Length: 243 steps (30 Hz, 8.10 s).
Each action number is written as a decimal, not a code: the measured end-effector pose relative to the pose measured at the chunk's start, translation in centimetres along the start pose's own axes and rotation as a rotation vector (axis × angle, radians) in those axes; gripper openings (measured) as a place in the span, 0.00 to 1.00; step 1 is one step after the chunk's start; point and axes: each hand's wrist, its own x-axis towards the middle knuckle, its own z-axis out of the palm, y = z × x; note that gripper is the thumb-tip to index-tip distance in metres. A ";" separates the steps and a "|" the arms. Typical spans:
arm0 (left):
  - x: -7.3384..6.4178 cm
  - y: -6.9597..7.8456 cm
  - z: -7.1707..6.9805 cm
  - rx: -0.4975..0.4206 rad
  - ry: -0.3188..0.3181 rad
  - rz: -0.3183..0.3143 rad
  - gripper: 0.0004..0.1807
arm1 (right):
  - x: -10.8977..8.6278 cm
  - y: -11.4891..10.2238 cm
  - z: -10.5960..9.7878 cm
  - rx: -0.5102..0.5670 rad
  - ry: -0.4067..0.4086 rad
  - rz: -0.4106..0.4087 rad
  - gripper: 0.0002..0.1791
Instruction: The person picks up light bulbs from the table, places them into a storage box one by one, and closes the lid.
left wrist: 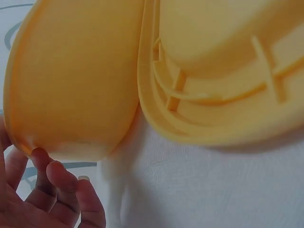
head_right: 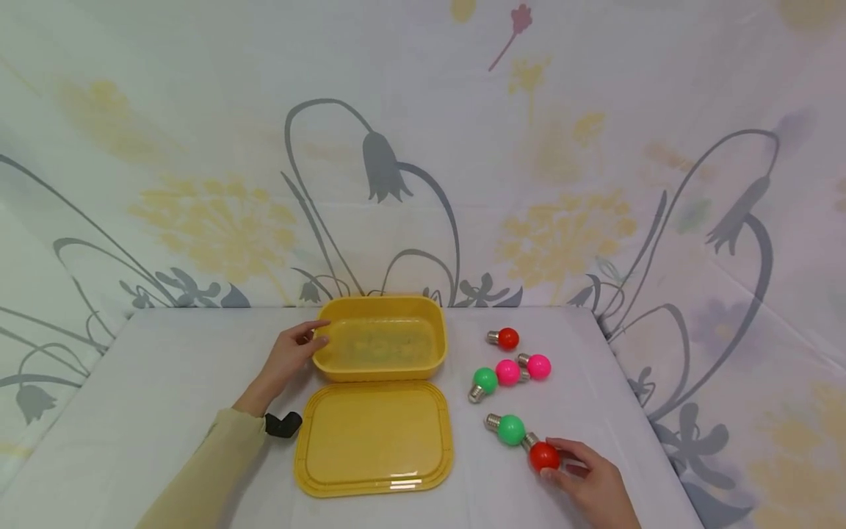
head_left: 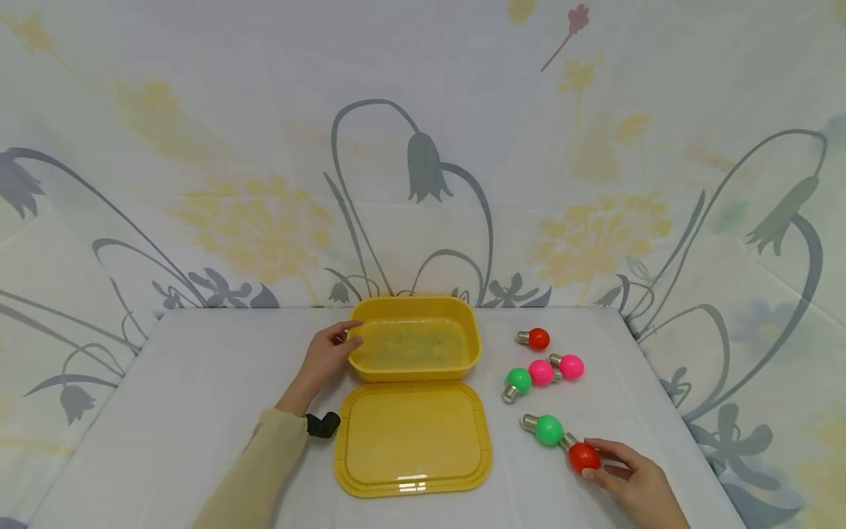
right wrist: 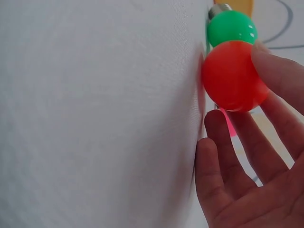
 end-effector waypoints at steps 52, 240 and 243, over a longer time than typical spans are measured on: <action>0.1 0.3 1.3 -0.056 0.047 -0.020 0.18 | -0.5 -0.7 -1.8 0.227 0.168 -0.067 0.36; 0.3 0.3 1.5 -0.050 0.036 -0.051 0.19 | 11.4 -18.7 4.2 0.341 -0.170 -0.486 0.26; 0.3 0.2 1.5 -0.049 0.037 -0.058 0.19 | 11.7 -18.8 4.5 0.363 -0.184 -0.475 0.26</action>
